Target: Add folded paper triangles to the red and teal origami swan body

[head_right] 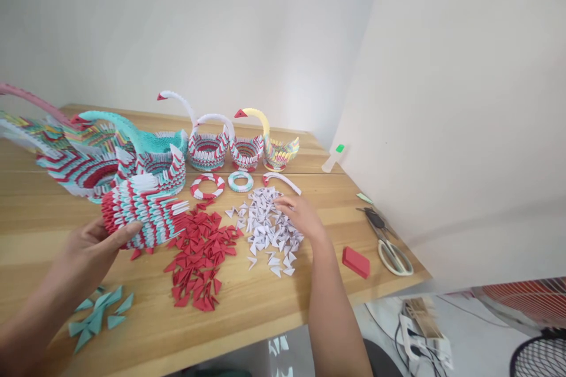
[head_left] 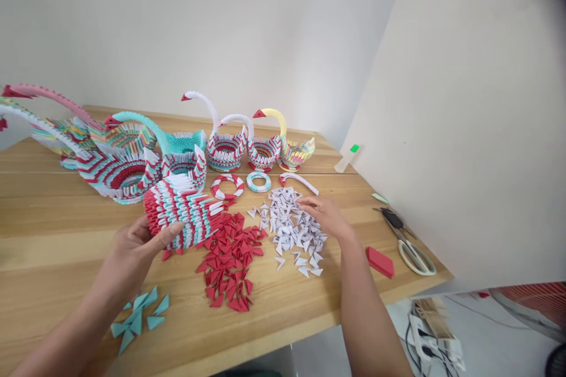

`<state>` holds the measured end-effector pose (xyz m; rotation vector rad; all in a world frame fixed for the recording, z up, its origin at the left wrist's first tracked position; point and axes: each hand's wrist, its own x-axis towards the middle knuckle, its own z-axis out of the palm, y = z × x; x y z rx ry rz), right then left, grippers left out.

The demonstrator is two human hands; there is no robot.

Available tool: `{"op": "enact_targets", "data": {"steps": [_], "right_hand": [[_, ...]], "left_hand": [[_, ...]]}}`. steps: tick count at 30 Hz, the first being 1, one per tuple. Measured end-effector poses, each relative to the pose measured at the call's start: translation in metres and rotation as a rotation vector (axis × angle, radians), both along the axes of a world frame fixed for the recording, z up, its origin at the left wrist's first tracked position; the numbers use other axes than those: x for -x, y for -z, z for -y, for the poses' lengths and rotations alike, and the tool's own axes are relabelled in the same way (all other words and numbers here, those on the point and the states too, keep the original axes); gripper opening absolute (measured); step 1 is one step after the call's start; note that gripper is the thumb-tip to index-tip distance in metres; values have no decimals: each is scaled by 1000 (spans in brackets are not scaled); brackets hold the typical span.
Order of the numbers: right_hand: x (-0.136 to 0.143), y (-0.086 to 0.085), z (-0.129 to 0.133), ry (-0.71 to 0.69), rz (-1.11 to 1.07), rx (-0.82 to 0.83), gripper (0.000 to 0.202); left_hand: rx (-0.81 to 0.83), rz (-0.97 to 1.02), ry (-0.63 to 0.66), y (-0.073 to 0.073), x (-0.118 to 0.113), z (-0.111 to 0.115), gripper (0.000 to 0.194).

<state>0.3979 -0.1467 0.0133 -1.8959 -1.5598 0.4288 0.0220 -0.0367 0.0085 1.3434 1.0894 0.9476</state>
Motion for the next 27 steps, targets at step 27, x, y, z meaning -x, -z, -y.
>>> {"op": "enact_targets", "data": {"steps": [27], "right_hand": [[2,4,-9,-25,152,166,21]], "left_hand": [[16,256,80,-7,-7,2,42]]}}
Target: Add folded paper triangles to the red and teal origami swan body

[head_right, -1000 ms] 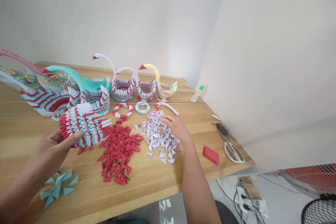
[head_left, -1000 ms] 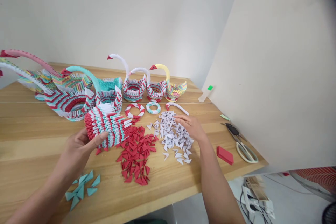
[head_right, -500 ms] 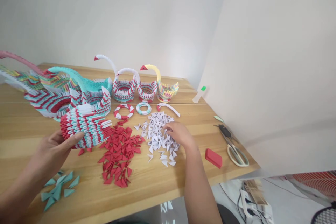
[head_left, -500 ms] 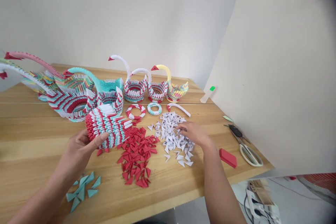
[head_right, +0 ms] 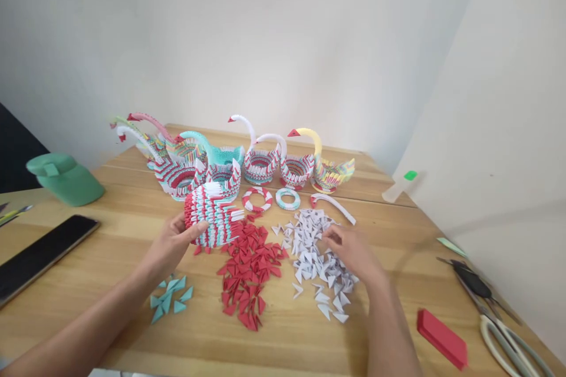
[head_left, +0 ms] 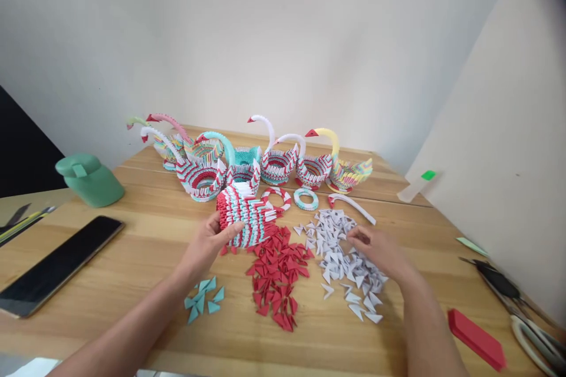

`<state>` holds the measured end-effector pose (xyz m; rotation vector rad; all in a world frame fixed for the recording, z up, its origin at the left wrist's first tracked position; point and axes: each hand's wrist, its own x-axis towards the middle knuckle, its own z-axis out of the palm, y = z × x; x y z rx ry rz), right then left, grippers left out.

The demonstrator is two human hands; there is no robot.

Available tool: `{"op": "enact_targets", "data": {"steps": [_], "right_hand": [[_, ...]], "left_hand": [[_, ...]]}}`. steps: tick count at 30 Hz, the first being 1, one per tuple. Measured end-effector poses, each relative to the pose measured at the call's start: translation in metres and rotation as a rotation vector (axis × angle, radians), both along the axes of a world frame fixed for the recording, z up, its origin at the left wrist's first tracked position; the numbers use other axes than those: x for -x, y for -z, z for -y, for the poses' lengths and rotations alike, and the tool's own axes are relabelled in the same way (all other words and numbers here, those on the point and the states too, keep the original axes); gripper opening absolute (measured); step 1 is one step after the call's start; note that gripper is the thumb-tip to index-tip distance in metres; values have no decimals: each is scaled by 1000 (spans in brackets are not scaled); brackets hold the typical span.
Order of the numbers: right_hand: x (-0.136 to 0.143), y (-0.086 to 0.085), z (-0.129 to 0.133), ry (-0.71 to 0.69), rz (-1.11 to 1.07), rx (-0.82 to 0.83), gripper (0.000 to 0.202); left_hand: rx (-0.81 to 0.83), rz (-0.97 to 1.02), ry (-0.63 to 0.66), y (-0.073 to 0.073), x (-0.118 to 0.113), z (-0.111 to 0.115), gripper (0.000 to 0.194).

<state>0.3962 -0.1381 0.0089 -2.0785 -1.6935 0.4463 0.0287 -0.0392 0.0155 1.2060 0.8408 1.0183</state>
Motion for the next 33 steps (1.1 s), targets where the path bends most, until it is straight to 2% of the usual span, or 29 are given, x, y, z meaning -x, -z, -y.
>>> {"op": "enact_targets", "data": {"steps": [5,9,16,21,26,30,33], "right_hand": [[11,-4,-3,-23,-283,-141,40],[19,-3,-2,-120,-435,-213,29],[33,-9,0,-57,-760,-383,18],[57,-25,-1,-170,-902,-386,24],[83,-39,-9,-240,-945,-302,22],[100,-31,-18,-252,-965,-276,15],[112,-18,-23,-190,-1069,-284,18]], "left_hand": [[-5,6,-12,-2,1,1,43],[-24,-36,-31,1,3,1,42],[14,-30,24,13,3,-1,48],[-26,-87,36,15,4,2,44],[-14,-47,75,12,3,4,43],[-21,-21,84,10,1,4,41],[-30,-17,84,9,1,4,39]]}}
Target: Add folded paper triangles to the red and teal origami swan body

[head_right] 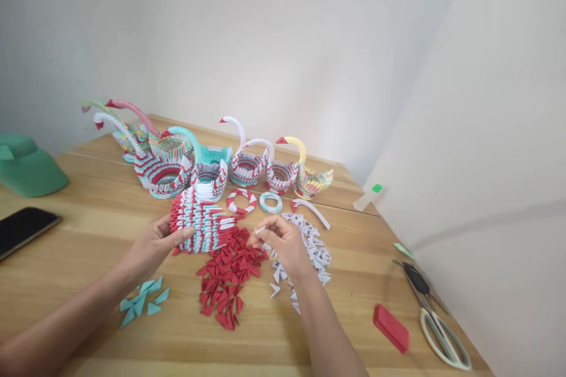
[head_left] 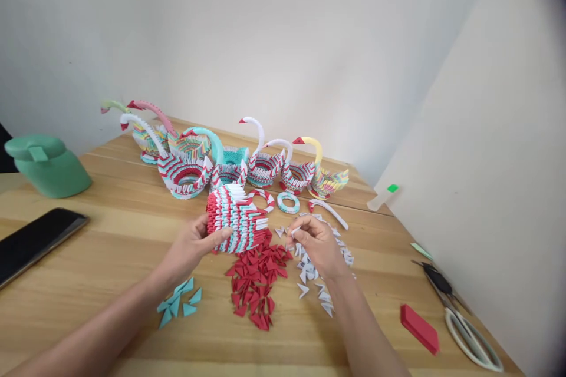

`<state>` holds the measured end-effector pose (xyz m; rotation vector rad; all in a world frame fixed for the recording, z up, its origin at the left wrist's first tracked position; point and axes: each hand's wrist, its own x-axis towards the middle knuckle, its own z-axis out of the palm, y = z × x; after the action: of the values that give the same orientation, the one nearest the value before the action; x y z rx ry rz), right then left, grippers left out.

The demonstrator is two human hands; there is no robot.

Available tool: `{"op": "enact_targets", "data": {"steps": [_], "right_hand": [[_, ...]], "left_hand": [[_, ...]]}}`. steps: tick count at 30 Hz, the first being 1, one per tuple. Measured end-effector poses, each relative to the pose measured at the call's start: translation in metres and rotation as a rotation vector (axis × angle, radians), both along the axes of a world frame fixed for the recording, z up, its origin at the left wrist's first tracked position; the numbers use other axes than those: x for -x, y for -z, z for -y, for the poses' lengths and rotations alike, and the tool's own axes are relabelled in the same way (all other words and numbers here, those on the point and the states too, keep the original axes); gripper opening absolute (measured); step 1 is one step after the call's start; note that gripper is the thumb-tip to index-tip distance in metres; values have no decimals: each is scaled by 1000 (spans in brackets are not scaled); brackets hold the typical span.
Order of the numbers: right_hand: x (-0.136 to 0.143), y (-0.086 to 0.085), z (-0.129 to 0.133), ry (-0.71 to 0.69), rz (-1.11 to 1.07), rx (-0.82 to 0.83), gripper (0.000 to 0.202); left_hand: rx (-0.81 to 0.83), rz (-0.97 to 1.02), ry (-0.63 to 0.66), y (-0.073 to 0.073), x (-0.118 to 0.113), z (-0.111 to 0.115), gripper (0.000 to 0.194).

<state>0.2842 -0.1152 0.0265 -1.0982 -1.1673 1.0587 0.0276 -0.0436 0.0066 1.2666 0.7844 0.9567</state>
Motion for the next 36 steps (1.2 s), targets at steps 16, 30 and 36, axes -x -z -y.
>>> {"op": "enact_targets", "data": {"steps": [16,30,36], "right_hand": [[22,21,0,18,-325,101,25],[25,20,1,76,-255,151,27],[24,24,2,93,-15,77,26]], "left_hand": [[25,-4,39,-9,-3,4,38],[-24,-50,68,-8,-3,5,34],[5,-17,75,-8,-4,5,38]]}}
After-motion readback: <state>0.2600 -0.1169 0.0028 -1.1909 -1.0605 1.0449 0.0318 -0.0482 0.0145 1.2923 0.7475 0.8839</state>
